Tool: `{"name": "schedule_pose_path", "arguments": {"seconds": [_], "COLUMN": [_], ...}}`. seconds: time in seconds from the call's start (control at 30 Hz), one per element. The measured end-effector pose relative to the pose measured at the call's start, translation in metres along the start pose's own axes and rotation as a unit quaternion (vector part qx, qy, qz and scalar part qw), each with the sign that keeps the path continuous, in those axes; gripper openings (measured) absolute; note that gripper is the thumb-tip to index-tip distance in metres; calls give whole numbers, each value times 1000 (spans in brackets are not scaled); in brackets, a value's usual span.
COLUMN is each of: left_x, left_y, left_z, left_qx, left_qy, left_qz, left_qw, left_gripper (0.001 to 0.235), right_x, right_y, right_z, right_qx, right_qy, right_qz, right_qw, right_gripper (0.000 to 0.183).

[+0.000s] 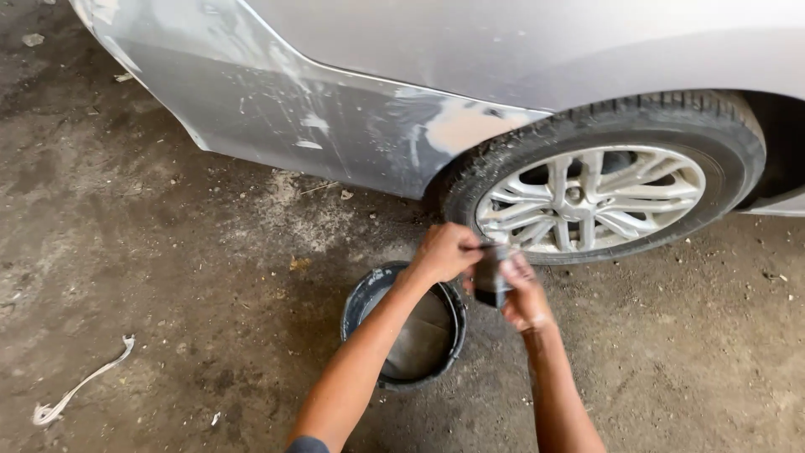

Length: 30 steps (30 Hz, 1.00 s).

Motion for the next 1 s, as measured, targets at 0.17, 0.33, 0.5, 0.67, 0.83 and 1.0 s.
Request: {"name": "schedule_pose_path", "arguments": {"seconds": [0.17,0.33,0.5,0.67,0.83,1.0], "left_x": [-39,-41,-43,-37,-15,-9], "left_y": [-65,-95,-124,-146,-133,-129], "left_z": [34,62,63,65,89,90], "left_qx": [208,137,69,0,-62,-57], "left_qy": [-13,-10,125,154,210,173], "left_qz": [-123,-159,-320,-348,-376,-349], "left_qw": [970,978,936,925,900,919], "left_gripper": [33,52,90,108,125,129], "right_x": [27,32,56,91,122,124], "right_y": [-25,-50,74,115,95,67], "right_z": [-181,-280,-96,70,85,115], "right_qx": [-576,-842,-824,-758,-733,-704], "right_qy": [90,222,77,-449,-568,-610], "right_qz": [17,30,15,-137,-198,-189], "right_qw": [812,491,562,454,317,311], "right_gripper": [33,34,34,40,43,40]}}
Point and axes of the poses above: each hand's wrist, its own x-axis towards the middle knuckle, its own y-axis out of the palm, z = x × y, the point moved 2 cm from there along x, towards the middle knuckle, and after that the axes turned 9 degrees about y, right-handed, at the moved point
